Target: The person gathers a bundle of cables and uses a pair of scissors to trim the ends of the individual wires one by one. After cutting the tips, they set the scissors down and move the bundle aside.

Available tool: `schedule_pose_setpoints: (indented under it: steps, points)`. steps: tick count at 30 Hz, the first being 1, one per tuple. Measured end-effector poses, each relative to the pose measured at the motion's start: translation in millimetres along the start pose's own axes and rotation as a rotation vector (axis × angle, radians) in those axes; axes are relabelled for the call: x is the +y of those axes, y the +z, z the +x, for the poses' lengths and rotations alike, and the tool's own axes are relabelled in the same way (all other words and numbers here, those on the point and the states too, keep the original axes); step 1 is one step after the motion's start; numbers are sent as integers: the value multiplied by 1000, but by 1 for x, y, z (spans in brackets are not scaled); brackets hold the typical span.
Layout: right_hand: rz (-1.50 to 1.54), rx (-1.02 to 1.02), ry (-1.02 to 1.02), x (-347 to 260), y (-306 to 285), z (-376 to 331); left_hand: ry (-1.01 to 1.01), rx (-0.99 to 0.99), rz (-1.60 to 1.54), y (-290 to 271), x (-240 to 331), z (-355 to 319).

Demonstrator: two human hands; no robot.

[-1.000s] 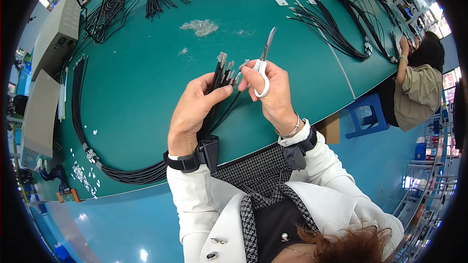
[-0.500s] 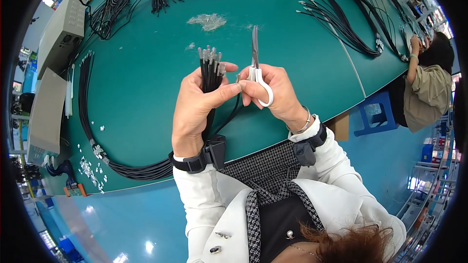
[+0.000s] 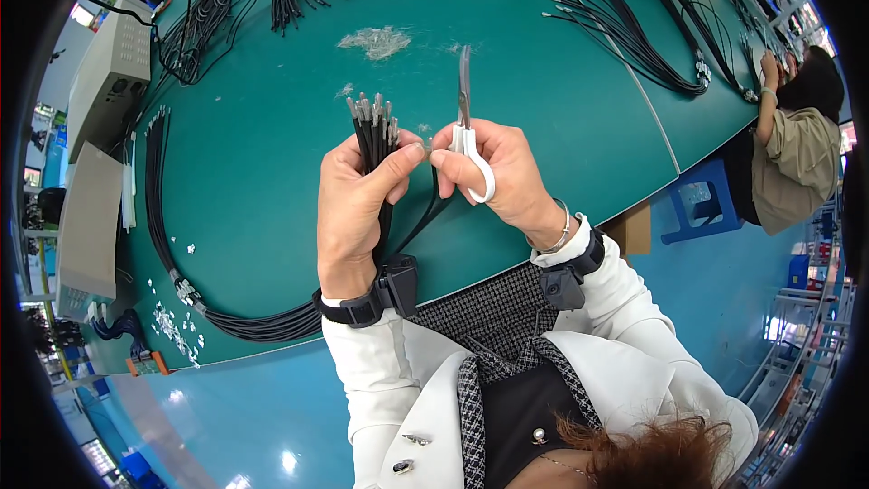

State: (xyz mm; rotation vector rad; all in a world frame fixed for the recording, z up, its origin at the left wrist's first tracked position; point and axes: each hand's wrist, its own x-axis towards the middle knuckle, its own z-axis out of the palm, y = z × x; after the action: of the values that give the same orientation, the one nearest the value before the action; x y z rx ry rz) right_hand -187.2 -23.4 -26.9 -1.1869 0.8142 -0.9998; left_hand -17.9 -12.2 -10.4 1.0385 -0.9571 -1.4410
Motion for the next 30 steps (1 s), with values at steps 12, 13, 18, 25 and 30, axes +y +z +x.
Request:
schedule_pose_setpoints:
  steps: [12, 13, 18, 25, 30]
  points:
    - [-154, 148, -204, -9, 15, 1, 51, -71, 31, -1, -1, 0]
    - [-105, 148, -176, -10, 15, 1, 54, -79, 35, -1, -1, 0]
    - [91, 135, -104, -8, 10, 3, 54, -69, 4, -2, 0, 0]
    - [13, 193, -165, -8, 15, 1, 39, -70, -9, -1, 0, 0]
    - [-19, 192, -155, -6, 14, 2, 41, -82, 10, -2, 0, 1]
